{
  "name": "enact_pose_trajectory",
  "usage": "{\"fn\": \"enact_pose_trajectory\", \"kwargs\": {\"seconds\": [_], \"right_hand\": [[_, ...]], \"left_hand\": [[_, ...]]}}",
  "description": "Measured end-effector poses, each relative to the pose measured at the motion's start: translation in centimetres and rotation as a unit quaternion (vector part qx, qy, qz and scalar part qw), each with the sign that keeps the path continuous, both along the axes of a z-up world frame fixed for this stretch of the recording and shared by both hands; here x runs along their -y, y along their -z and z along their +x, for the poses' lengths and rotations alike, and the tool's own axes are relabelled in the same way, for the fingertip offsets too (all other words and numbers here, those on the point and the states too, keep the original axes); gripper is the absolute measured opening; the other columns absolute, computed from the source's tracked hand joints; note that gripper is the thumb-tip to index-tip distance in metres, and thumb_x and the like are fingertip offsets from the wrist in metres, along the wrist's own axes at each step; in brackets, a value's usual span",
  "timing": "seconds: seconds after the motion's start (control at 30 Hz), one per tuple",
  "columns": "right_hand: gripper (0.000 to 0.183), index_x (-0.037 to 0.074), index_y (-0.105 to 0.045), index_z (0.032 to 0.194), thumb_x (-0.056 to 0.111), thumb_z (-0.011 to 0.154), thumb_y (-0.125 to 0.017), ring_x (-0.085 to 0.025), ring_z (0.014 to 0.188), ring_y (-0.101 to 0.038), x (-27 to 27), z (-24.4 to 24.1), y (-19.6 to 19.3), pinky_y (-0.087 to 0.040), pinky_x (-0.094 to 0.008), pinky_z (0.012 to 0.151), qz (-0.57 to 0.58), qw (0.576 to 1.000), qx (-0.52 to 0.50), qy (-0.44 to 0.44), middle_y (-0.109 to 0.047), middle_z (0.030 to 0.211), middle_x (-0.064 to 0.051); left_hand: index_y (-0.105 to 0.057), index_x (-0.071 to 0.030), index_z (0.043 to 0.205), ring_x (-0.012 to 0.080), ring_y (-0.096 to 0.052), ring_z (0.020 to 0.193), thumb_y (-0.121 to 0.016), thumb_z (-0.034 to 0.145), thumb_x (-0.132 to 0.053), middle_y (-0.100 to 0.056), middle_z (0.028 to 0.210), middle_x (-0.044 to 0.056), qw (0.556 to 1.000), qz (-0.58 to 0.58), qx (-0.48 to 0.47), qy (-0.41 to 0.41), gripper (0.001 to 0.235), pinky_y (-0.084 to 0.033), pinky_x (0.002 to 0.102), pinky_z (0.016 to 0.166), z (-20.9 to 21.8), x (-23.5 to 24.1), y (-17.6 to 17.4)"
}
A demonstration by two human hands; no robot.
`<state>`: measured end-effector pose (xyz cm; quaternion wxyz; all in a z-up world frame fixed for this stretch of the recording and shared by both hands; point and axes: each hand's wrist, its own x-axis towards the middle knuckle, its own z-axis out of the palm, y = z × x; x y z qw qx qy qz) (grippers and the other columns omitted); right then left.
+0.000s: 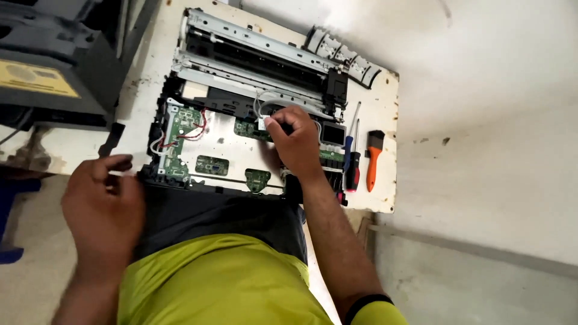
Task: The person uses a screwdriver to remove screws from a disassembled electronic device on a workbench, then disconnects and reconnects several internal wires and connectors. The person continues to adjust components inside the device while another person works nearby.
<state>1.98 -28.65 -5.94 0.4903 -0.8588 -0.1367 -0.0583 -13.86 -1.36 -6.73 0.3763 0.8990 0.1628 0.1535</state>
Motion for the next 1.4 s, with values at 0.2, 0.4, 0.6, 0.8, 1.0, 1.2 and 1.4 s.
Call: {"fn": "enact_pose_trajectory", "kwargs": {"seconds": [0.2, 0.4, 0.6, 0.8, 1.0, 1.2, 1.4], "right_hand": [[0.020, 0.011, -0.064, 0.078, 0.020, 0.096, -0.068, -0.018, 0.086, -0.061, 0.0, 0.1, 0.3, -0.049, -0.037, 0.080, 0.003, 1.000, -0.015, -0.004, -0.063, 0.087, -0.001], [0.025, 0.008, -0.069, 0.084, 0.019, 0.106, -0.061, -0.027, 0.102, -0.063, 0.9, 0.5, 1.3, -0.050, -0.048, 0.090, 0.066, 0.996, -0.029, -0.044, -0.066, 0.097, -0.009], [0.019, 0.008, -0.072, 0.091, 0.018, 0.104, -0.063, -0.028, 0.106, -0.062, 1.6, 0.6, 1.7, -0.047, -0.048, 0.096, 0.094, 0.993, -0.033, -0.059, -0.066, 0.102, -0.008], [0.012, 0.009, -0.075, 0.100, 0.017, 0.091, -0.074, -0.033, 0.113, -0.060, 2.0, 0.5, 1.4, -0.046, -0.051, 0.101, 0.029, 0.995, -0.012, -0.095, -0.069, 0.112, -0.012], [0.014, 0.012, -0.077, 0.102, 0.019, 0.090, -0.075, -0.031, 0.114, -0.060, 2.5, 0.3, 1.4, -0.045, -0.048, 0.103, 0.034, 0.994, -0.025, -0.104, -0.070, 0.112, -0.009], [0.017, 0.013, -0.078, 0.103, 0.022, 0.090, -0.079, -0.030, 0.113, -0.060, 2.5, 0.2, 0.9, -0.046, -0.046, 0.103, 0.040, 0.993, -0.025, -0.108, -0.070, 0.113, -0.010], [0.019, 0.013, -0.078, 0.101, 0.028, 0.090, -0.083, -0.030, 0.112, -0.061, 2.2, 0.3, 0.8, -0.047, -0.045, 0.101, 0.027, 0.995, -0.029, -0.093, -0.071, 0.112, -0.010]], "left_hand": [[-0.075, -0.003, 0.126, 0.0336, -0.065, 0.090, -0.072, 0.091, -0.003, -0.073, 0.106, 0.017, 0.961, 0.106, 0.163, 0.197, 0.035, -0.050, 0.047, 0.073, 6.5, 4.2, -6.3], [-0.071, -0.006, 0.128, 0.0440, -0.065, 0.118, -0.072, 0.092, -0.015, -0.069, 0.123, 0.020, 0.896, 0.086, 0.007, 0.435, 0.038, -0.048, 0.055, 0.099, 14.6, 7.5, -7.5], [-0.075, -0.018, 0.107, 0.0373, -0.071, 0.104, -0.080, 0.087, -0.033, -0.073, 0.103, 0.007, 0.890, 0.105, -0.080, 0.436, 0.025, -0.055, 0.053, 0.088, 17.8, 8.1, -5.5], [-0.079, -0.012, 0.106, 0.0389, -0.073, 0.100, -0.089, 0.079, -0.031, -0.077, 0.097, 0.012, 0.900, -0.004, -0.115, 0.421, 0.035, -0.057, 0.051, 0.085, 18.5, 7.6, -4.3], [-0.078, -0.008, 0.109, 0.0396, -0.073, 0.100, -0.093, 0.073, -0.025, -0.076, 0.100, 0.016, 0.889, -0.022, -0.122, 0.441, 0.042, -0.057, 0.050, 0.087, 18.8, 7.5, -4.2], [-0.076, -0.007, 0.111, 0.0374, -0.073, 0.101, -0.095, 0.072, -0.026, -0.076, 0.101, 0.014, 0.889, -0.009, -0.148, 0.433, 0.048, -0.058, 0.047, 0.088, 18.9, 7.8, -4.7], [-0.074, -0.005, 0.112, 0.0405, -0.072, 0.102, -0.096, 0.070, -0.027, -0.075, 0.101, 0.017, 0.886, -0.020, -0.147, 0.439, 0.052, -0.058, 0.050, 0.088, 18.5, 8.1, -5.3]]}}
